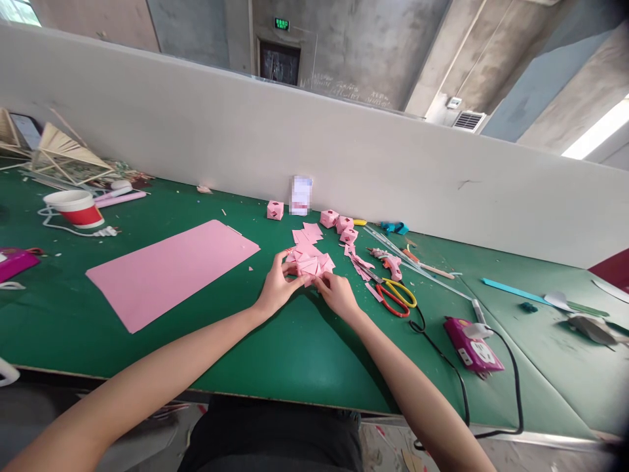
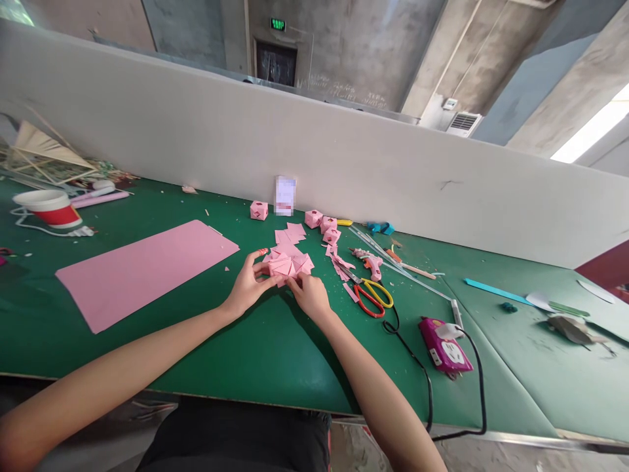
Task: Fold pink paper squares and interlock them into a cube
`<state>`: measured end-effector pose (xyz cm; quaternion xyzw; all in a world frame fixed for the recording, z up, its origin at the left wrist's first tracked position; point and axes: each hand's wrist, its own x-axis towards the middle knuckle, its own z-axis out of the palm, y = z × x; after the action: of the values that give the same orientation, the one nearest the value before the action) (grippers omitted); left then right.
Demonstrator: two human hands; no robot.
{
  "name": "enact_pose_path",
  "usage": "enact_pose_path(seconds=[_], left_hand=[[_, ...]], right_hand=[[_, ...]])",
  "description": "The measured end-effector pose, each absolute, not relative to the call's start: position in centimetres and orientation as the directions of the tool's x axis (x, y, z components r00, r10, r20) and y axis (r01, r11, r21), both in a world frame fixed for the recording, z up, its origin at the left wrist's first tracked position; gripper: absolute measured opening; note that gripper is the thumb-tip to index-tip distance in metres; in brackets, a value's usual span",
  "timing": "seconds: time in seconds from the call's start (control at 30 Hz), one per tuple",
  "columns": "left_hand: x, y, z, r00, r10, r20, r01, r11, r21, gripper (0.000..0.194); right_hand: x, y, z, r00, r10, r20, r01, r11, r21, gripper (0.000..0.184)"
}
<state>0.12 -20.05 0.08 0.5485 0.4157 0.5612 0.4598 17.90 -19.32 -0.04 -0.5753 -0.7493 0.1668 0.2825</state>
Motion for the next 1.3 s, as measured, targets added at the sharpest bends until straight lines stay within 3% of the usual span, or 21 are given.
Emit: enact_pose_path(seconds=[0.13,0.23,0.33,0.47,0.63,0.83,1.0,1.13,1.3], left_hand=[[0.1,-19.9,0.0,-0.002,0.97,0.244,-0.043,-0.244,0.969,0.069],[-0.1,-19.6,-0.1,-0.035,0.972,0.234,-0.042,-0.235,0.971,0.066],[-0.2,-19.3,-0.3,-0.054,0.975,0.217,-0.037,-0.22,0.975,0.065],[-0.3,-19.1,-0.6,-0.051,0.972,0.229,-0.01,-0.23,0.973,0.062],[-0.4,-18.9,-0.8,-0.046,0.971,0.235,0.009,-0.235,0.972,0.059],[-0.4,-18.8,-0.6,-0.059,0.974,0.217,0.004,-0.217,0.976,0.055],[-0.6,-18.6,-0.8,-0.081,0.981,0.174,-0.033,-0.177,0.984,0.054],[-0.5,-18.8,-0.7,-0.065,0.985,0.16,-0.036,-0.162,0.986,0.055],[-0.4,-19.1,-0.6,0.025,0.987,0.156,-0.039,-0.155,0.987,0.056]], right_hand=[[18.3,-19.3,0.4,-0.27,0.929,0.254,0.748,0.368,-0.552,0.047],[19.2,-18.9,0.7,-0.327,0.896,0.301,0.69,0.444,-0.571,0.038],[20.1,-17.8,0.3,-0.188,0.898,0.399,0.706,0.406,-0.581,0.033],[20.6,-15.9,-1.0,0.036,0.864,0.502,0.825,0.258,-0.503,0.036],[20.5,-14.9,-2.0,-0.003,0.877,0.481,0.866,0.243,-0.437,0.025],[21.0,-15.6,-0.7,0.029,0.901,0.434,0.619,0.325,-0.715,0.022],[22.2,-16.3,0.9,0.027,0.913,0.406,0.393,0.364,-0.845,0.029],[21.7,-17.2,1.4,-0.135,0.94,0.314,0.266,0.34,-0.902,0.029],[19.4,-17.9,0.6,-0.172,0.941,0.29,0.324,0.332,-0.886,0.031]])
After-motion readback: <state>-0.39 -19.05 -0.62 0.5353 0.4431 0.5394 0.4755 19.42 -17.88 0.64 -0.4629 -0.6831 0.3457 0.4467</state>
